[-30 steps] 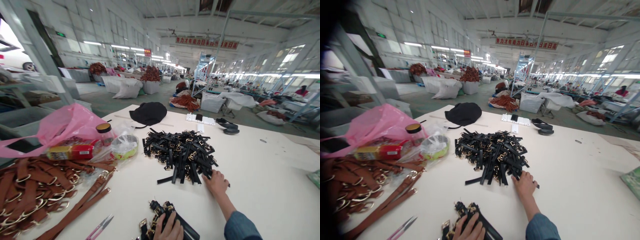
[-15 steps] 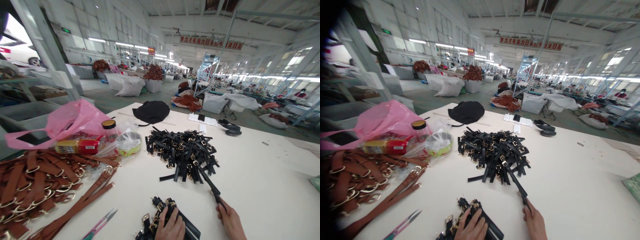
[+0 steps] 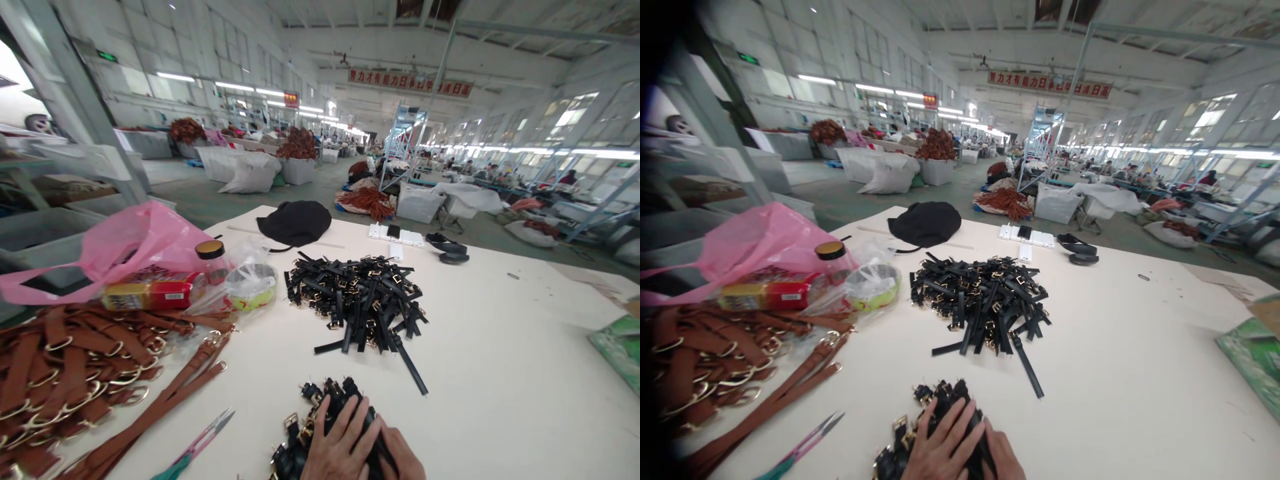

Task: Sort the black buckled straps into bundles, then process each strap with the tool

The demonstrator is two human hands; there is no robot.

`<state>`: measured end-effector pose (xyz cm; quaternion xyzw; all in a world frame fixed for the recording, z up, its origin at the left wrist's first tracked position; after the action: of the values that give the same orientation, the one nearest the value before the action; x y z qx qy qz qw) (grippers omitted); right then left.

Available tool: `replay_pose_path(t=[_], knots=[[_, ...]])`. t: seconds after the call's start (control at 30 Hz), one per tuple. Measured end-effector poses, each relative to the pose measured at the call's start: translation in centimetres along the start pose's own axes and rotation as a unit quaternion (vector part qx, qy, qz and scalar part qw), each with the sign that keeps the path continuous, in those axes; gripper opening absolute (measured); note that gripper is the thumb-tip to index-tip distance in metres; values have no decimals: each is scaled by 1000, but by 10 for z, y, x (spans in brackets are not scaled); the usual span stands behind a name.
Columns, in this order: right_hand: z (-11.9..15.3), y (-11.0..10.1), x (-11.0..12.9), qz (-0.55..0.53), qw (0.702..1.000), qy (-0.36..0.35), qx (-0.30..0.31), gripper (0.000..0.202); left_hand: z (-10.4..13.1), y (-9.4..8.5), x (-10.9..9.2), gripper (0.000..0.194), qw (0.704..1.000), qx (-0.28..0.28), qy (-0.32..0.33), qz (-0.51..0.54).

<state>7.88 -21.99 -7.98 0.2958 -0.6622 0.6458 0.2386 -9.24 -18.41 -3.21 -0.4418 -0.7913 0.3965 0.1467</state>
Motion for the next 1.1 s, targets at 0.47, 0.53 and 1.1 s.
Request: replay_pose_path(t=[0.47, 0.53, 1.1], knots=[[-27, -3, -29, 44, 992, -84, 81, 40, -13, 17, 1, 26, 996, 53, -63, 26], [-45, -35, -27, 15, 999, -17, 31, 36, -10, 25, -1, 24, 997, 54, -57, 10], [-182, -76, 6, 222, 943, 247, 31, 14, -2, 38, -4, 18, 996, -11, -86, -5]])
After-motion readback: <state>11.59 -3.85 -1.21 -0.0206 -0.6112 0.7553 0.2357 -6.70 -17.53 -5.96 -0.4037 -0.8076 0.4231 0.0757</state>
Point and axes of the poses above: each hand's wrist, its own z-axis away from the middle knuckle, its own y-axis out of the palm, x = y × z, the point moved 2 cm from there along -z, towards the middle knuckle, and after that the axes turned 12 degrees about z, right-handed, at the moved point
